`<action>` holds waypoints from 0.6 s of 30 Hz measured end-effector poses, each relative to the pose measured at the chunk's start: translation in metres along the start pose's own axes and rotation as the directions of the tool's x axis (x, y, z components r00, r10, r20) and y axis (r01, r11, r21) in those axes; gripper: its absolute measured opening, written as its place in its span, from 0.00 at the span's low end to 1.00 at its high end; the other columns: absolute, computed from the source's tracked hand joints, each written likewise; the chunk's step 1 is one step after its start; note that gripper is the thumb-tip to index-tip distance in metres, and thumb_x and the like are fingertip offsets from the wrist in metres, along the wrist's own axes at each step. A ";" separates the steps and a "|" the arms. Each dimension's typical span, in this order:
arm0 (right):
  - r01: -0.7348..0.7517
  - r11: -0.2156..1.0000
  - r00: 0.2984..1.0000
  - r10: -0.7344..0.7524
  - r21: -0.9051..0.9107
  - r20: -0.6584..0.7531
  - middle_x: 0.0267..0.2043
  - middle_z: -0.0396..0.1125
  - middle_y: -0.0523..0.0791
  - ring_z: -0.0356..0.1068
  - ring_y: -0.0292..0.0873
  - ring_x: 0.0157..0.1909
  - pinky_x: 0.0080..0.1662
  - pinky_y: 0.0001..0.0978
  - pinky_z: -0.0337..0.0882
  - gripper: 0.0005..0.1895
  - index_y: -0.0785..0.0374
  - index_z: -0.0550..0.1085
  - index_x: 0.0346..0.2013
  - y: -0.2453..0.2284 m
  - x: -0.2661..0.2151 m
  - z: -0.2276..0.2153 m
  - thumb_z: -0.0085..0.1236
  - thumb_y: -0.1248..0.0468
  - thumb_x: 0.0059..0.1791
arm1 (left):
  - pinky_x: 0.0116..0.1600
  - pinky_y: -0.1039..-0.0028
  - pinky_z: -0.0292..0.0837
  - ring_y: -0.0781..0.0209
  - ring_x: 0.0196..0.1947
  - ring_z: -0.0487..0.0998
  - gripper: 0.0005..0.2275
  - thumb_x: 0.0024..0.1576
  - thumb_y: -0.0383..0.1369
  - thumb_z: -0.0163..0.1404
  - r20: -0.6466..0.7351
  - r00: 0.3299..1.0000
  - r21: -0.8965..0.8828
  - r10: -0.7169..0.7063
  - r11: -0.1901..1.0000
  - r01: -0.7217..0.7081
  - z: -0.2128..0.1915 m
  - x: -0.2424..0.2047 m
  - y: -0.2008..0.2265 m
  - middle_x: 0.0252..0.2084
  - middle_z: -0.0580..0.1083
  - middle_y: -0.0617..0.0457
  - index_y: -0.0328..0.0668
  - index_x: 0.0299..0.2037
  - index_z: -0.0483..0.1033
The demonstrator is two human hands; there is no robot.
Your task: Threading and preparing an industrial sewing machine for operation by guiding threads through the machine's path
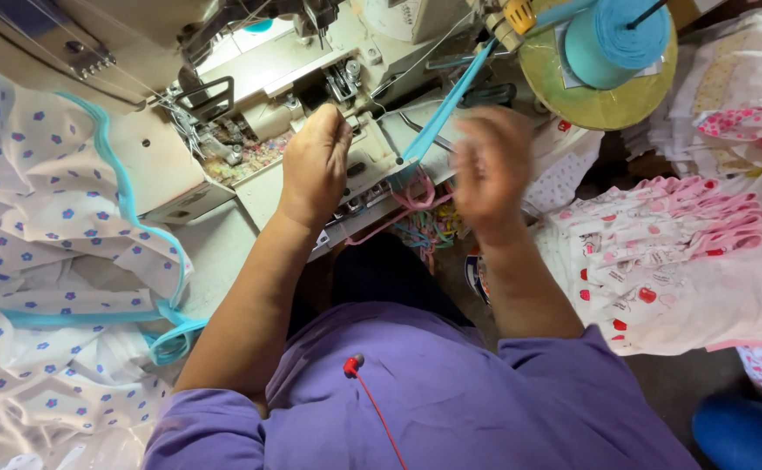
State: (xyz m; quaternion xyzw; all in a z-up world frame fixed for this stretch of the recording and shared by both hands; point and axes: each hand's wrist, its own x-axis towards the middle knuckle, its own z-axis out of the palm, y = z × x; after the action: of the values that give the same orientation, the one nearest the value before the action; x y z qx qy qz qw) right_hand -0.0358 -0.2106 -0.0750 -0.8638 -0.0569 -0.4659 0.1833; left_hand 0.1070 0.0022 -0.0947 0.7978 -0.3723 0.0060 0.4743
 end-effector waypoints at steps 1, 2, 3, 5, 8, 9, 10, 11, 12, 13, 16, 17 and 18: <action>-0.087 0.996 0.985 0.085 -0.007 -0.149 0.37 0.71 0.48 0.70 0.50 0.41 0.48 0.42 0.70 0.06 0.67 0.78 0.40 0.018 -0.020 -0.007 0.52 0.72 0.54 | 0.39 0.52 0.70 0.34 0.36 0.76 0.09 0.67 0.37 0.44 -0.010 1.000 -0.013 -0.022 1.000 0.022 0.000 0.000 -0.002 0.30 0.70 0.43 0.46 0.35 0.67; -0.086 0.996 0.985 0.084 -0.007 -0.149 0.37 0.71 0.48 0.70 0.50 0.41 0.48 0.42 0.70 0.06 0.67 0.78 0.40 0.030 -0.027 -0.013 0.52 0.72 0.54 | 0.39 0.52 0.70 0.34 0.36 0.76 0.09 0.67 0.37 0.44 -0.011 1.000 -0.013 -0.022 1.000 0.022 -0.001 0.000 0.000 0.30 0.70 0.43 0.46 0.35 0.67; -0.155 0.985 0.985 0.148 -0.081 -0.086 0.35 0.71 0.47 0.71 0.51 0.38 0.46 0.41 0.71 0.05 0.65 0.78 0.39 0.041 -0.034 -0.021 0.53 0.72 0.54 | 0.40 0.52 0.70 0.33 0.36 0.76 0.09 0.67 0.37 0.44 -0.001 0.999 -0.033 -0.037 0.999 0.037 -0.002 0.000 0.002 0.30 0.70 0.42 0.46 0.35 0.66; -0.221 0.962 0.975 0.218 -0.162 -0.032 0.33 0.71 0.46 0.72 0.51 0.36 0.44 0.40 0.73 0.05 0.64 0.78 0.38 0.058 -0.049 -0.020 0.55 0.72 0.55 | 0.40 0.51 0.70 0.32 0.37 0.75 0.09 0.67 0.37 0.44 0.012 0.999 -0.053 -0.049 0.997 0.049 -0.002 0.000 0.005 0.29 0.69 0.40 0.45 0.35 0.66; -0.209 0.964 0.924 0.250 -0.166 0.289 0.34 0.68 0.51 0.71 0.59 0.40 0.44 0.49 0.71 0.05 0.64 0.78 0.39 0.061 -0.058 0.000 0.58 0.70 0.49 | 0.41 0.53 0.71 0.34 0.36 0.76 0.09 0.67 0.37 0.45 0.007 0.998 -0.058 -0.066 0.996 0.066 0.001 0.003 0.003 0.29 0.70 0.41 0.46 0.35 0.67; -0.139 0.952 0.895 0.238 -0.272 0.378 0.35 0.67 0.52 0.70 0.61 0.40 0.41 0.53 0.71 0.07 0.66 0.78 0.36 0.051 -0.052 0.006 0.60 0.67 0.44 | 0.41 0.53 0.71 0.34 0.36 0.76 0.09 0.67 0.38 0.45 0.012 0.997 -0.081 -0.076 0.994 0.076 0.003 0.003 0.002 0.29 0.70 0.42 0.46 0.35 0.67; -0.055 0.930 0.855 0.231 -0.362 0.464 0.35 0.66 0.54 0.69 0.62 0.40 0.39 0.56 0.70 0.11 0.68 0.78 0.32 0.041 -0.045 0.013 0.62 0.64 0.39 | 0.42 0.53 0.71 0.34 0.36 0.76 0.09 0.67 0.38 0.44 0.014 0.996 -0.101 -0.087 0.991 0.088 0.003 0.004 0.000 0.29 0.70 0.42 0.47 0.35 0.67; -0.049 0.932 0.857 0.224 -0.359 0.464 0.35 0.66 0.54 0.69 0.62 0.40 0.39 0.56 0.70 0.11 0.68 0.78 0.32 0.044 -0.051 0.014 0.62 0.64 0.39 | 0.42 0.53 0.71 0.34 0.36 0.76 0.09 0.67 0.38 0.44 0.006 0.996 -0.099 -0.086 0.991 0.086 0.003 0.002 -0.001 0.29 0.70 0.42 0.47 0.35 0.67; 0.008 0.922 0.883 0.176 -0.388 0.436 0.34 0.64 0.52 0.68 0.59 0.38 0.39 0.52 0.70 0.07 0.66 0.76 0.29 0.049 -0.054 0.017 0.59 0.65 0.41 | 0.42 0.54 0.72 0.34 0.36 0.76 0.09 0.67 0.37 0.44 0.016 0.996 -0.130 -0.087 0.987 0.089 0.002 0.002 -0.003 0.28 0.70 0.42 0.46 0.35 0.68; 0.063 0.906 0.904 0.125 -0.418 0.409 0.33 0.63 0.50 0.68 0.57 0.37 0.39 0.47 0.70 0.04 0.64 0.74 0.25 0.054 -0.056 0.020 0.56 0.65 0.42 | 0.42 0.54 0.72 0.34 0.35 0.76 0.09 0.67 0.37 0.43 0.026 0.996 -0.161 -0.087 0.983 0.091 0.000 0.003 -0.006 0.27 0.70 0.41 0.45 0.35 0.68; -0.315 0.908 0.749 0.417 -0.277 0.515 0.36 0.68 0.58 0.71 0.67 0.40 0.43 0.55 0.72 0.09 0.71 0.75 0.40 0.028 -0.057 -0.033 0.52 0.67 0.51 | 0.29 0.72 0.70 0.58 0.19 0.75 0.10 0.64 0.34 0.45 0.062 0.965 -0.370 -0.255 0.892 0.260 0.011 0.004 -0.016 0.14 0.69 0.56 0.48 0.29 0.70; -0.310 0.911 0.750 0.410 -0.272 0.520 0.36 0.68 0.58 0.71 0.67 0.40 0.43 0.55 0.72 0.09 0.71 0.75 0.40 0.018 -0.049 -0.050 0.52 0.67 0.51 | 0.29 0.72 0.70 0.58 0.19 0.75 0.10 0.64 0.34 0.45 0.054 0.964 -0.369 -0.260 0.892 0.261 0.014 0.006 -0.021 0.14 0.69 0.56 0.48 0.29 0.70; -0.463 0.844 0.644 0.530 -0.270 0.552 0.41 0.70 0.59 0.71 0.67 0.45 0.47 0.57 0.71 0.11 0.68 0.75 0.46 0.008 -0.042 -0.069 0.52 0.65 0.53 | 0.25 0.75 0.67 0.60 0.16 0.73 0.10 0.63 0.33 0.46 0.062 0.955 -0.449 -0.289 0.847 0.285 0.017 0.008 -0.024 0.13 0.70 0.55 0.47 0.28 0.71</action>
State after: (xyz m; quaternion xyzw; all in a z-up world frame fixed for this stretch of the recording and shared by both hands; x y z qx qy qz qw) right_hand -0.1116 -0.2404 -0.0773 -0.9563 0.1510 -0.0974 0.2306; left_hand 0.1218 -0.0086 -0.1191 0.7115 -0.2381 -0.1487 0.6442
